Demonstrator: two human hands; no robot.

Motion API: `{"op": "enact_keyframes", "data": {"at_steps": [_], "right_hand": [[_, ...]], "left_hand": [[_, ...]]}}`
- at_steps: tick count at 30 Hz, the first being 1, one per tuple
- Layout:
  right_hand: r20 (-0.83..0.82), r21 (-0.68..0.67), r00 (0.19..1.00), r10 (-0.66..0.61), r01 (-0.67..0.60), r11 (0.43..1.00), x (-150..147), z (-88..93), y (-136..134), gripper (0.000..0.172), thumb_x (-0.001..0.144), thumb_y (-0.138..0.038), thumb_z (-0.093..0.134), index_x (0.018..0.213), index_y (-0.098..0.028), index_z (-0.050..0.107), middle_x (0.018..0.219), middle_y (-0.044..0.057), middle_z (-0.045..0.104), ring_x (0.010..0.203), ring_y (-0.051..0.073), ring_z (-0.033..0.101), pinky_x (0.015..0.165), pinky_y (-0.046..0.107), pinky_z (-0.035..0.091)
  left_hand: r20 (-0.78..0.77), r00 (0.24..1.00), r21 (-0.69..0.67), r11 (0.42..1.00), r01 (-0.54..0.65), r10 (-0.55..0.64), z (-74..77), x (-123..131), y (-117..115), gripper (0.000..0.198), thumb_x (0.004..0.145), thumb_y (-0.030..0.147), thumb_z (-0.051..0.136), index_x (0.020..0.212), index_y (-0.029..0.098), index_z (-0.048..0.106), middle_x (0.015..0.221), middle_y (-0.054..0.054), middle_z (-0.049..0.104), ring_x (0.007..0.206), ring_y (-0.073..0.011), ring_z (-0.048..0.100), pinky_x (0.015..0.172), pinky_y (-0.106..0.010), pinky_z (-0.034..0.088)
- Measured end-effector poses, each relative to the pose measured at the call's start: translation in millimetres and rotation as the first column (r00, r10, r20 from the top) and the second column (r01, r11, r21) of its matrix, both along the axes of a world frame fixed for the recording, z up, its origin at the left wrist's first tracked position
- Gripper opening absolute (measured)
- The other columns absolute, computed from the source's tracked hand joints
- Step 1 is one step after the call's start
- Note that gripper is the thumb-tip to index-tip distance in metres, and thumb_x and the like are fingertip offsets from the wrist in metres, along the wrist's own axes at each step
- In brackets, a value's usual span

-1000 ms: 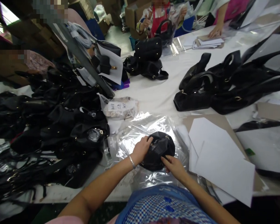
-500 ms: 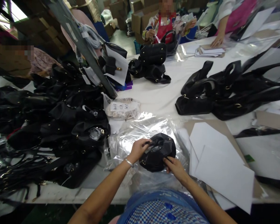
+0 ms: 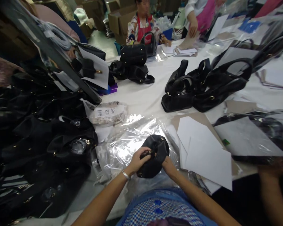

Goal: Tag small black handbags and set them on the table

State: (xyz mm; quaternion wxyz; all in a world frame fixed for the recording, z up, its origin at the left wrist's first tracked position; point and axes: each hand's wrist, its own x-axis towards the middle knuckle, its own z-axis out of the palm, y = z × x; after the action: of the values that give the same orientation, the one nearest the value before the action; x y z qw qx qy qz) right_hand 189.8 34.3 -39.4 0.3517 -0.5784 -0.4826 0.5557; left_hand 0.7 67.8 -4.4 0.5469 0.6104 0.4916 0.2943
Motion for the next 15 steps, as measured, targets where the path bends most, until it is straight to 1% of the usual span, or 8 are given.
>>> {"op": "enact_keyframes", "data": {"at_steps": [2,4,6,7,9,11,13,15], "right_hand": [[-0.076,-0.066,0.997,0.018,-0.023,0.998,12,2.6,-10,0.044,0.084,-0.058,0.051,0.087,-0.018,0.07,0.084,0.006,0.07,0.083,0.025,0.063,0.076,0.039,0.053],[-0.024,-0.107,0.999,-0.042,0.039,0.994,25,2.8,-20,0.044,0.088,-0.055,0.045,0.09,-0.018,0.068,0.081,0.006,0.069,0.081,0.024,0.063,0.077,0.038,0.053],[0.171,-0.079,0.964,-0.205,0.221,0.972,35,-1.8,-27,0.042,0.089,-0.054,0.045,0.101,-0.019,0.065,0.091,0.006,0.069,0.088,0.024,0.063,0.086,0.041,0.05],[0.261,-0.034,0.926,-0.274,0.293,0.956,37,-5.9,-29,0.042,0.089,-0.053,0.046,0.11,-0.02,0.062,0.102,0.007,0.067,0.098,0.025,0.061,0.093,0.043,0.047],[0.343,0.081,0.886,-0.314,0.305,0.949,36,-15.8,-29,0.05,0.09,-0.05,0.047,0.13,-0.022,0.05,0.131,0.01,0.055,0.122,0.028,0.05,0.107,0.048,0.036],[0.326,0.192,0.913,-0.245,0.19,0.963,27,-25.0,-28,0.058,0.091,-0.046,0.046,0.143,-0.024,0.036,0.151,0.009,0.033,0.138,0.028,0.03,0.115,0.051,0.024],[0.301,0.259,0.93,-0.209,0.131,0.957,12,-33.3,-27,0.062,0.092,-0.043,0.045,0.148,-0.027,0.025,0.157,0.006,0.02,0.143,0.028,0.019,0.116,0.053,0.019],[0.306,0.287,0.91,-0.281,0.194,0.938,-5,-45.2,-23,0.06,0.093,-0.039,0.043,0.149,-0.031,0.022,0.158,0.003,0.016,0.144,0.028,0.018,0.116,0.054,0.021]], "left_hand": [[0.068,0.998,-0.128,0.991,0.025,-0.016,0.6,-12,16,0.034,0.092,0.041,0.046,0.107,0.018,0.066,0.104,-0.008,0.068,0.096,-0.019,0.064,0.086,-0.033,0.052],[0.012,0.999,-0.158,0.987,-0.042,0.044,-4.2,-20,32,0.04,0.093,0.045,0.041,0.109,0.017,0.065,0.099,-0.008,0.069,0.087,-0.0186,0.066,0.078,-0.033,0.054],[-0.102,0.99,-0.037,0.994,-0.1,0.096,-13.3,-22,47,0.038,0.09,0.045,0.048,0.114,0.019,0.062,0.107,-0.009,0.067,0.091,-0.0203,0.065,0.08,-0.035,0.055],[-0.139,0.986,0.038,0.995,-0.088,0.092,-18.5,-21,53,0.039,0.089,0.044,0.051,0.119,0.021,0.06,0.118,-0.01,0.063,0.103,-0.0221,0.063,0.087,-0.037,0.053],[-0.149,0.989,0.108,0.994,0.018,-0.002,-28.1,-15,61,0.045,0.091,0.043,0.048,0.132,0.024,0.051,0.141,-0.009,0.049,0.129,-0.0241,0.046,0.106,-0.042,0.042],[-0.113,0.984,0.068,0.987,0.147,-0.139,-35.5,-5,61,0.051,0.094,0.042,0.041,0.142,0.026,0.038,0.153,-0.006,0.033,0.142,-0.0221,0.028,0.117,-0.044,0.026],[-0.084,0.969,-0.001,0.972,0.233,-0.233,-43.3,6,53,0.053,0.096,0.043,0.034,0.146,0.027,0.03,0.157,-0.003,0.024,0.145,-0.0202,0.02,0.121,-0.044,0.016],[-0.101,0.972,-0.027,0.977,0.211,-0.213,-56.6,14,43,0.054,0.097,0.042,0.028,0.149,0.028,0.022,0.159,-0.001,0.017,0.146,-0.0196,0.013,0.122,-0.044,0.011]]}}
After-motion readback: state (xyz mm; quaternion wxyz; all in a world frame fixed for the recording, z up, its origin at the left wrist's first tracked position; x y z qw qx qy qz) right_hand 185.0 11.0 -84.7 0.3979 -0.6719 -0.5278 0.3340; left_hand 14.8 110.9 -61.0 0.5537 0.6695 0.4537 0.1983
